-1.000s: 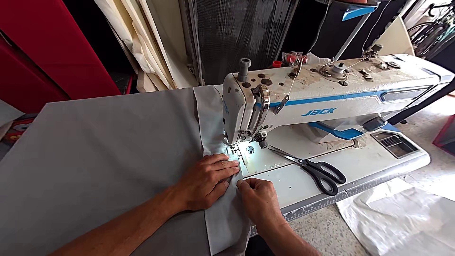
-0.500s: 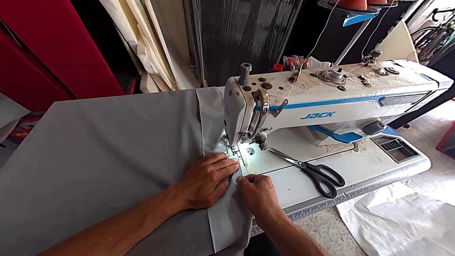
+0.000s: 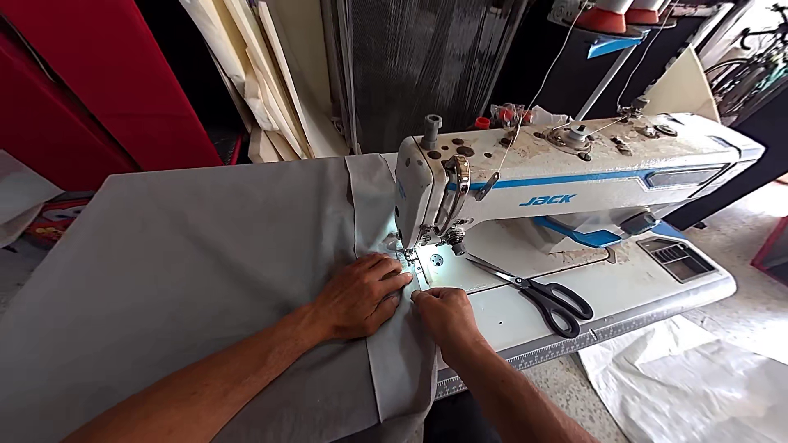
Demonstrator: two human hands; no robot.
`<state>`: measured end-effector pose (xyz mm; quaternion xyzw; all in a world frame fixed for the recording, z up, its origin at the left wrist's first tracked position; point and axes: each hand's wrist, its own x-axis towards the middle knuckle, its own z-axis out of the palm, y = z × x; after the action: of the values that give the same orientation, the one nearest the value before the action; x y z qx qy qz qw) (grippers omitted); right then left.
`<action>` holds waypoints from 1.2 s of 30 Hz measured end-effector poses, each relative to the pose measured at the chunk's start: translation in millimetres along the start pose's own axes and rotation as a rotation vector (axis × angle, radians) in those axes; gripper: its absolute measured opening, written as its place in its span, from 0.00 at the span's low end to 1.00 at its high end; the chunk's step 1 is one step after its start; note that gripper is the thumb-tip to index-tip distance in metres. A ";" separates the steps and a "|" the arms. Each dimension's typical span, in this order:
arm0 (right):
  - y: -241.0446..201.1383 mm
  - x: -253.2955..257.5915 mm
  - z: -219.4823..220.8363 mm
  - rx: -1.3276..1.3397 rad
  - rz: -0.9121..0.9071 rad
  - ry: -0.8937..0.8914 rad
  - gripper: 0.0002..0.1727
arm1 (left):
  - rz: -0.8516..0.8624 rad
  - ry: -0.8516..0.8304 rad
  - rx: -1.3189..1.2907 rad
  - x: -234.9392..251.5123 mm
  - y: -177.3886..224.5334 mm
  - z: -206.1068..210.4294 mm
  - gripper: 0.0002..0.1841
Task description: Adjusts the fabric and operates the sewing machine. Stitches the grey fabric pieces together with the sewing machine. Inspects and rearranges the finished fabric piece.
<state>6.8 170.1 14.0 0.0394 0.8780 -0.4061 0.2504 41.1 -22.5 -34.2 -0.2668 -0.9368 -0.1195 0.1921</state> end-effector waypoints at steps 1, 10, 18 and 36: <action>0.5 -0.6 0.3 0.002 -0.005 0.002 0.17 | -0.023 0.038 0.003 -3.2 2.8 -1.8 0.24; 8.4 4.1 -2.2 0.186 -0.030 -0.069 0.19 | -0.597 0.143 0.130 -39.3 191.9 -2.8 0.24; 11.6 1.1 -6.6 0.460 0.069 -0.154 0.20 | -0.911 0.229 -0.196 -31.8 209.4 -8.6 0.11; 15.1 -3.0 -1.6 0.503 0.039 -0.249 0.07 | -0.289 -0.043 0.408 -55.0 191.5 -77.5 0.07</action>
<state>12.9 181.7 5.9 0.0673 0.7112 -0.6080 0.3464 211.7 86.0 35.3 -0.0883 -0.9738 0.0515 0.2030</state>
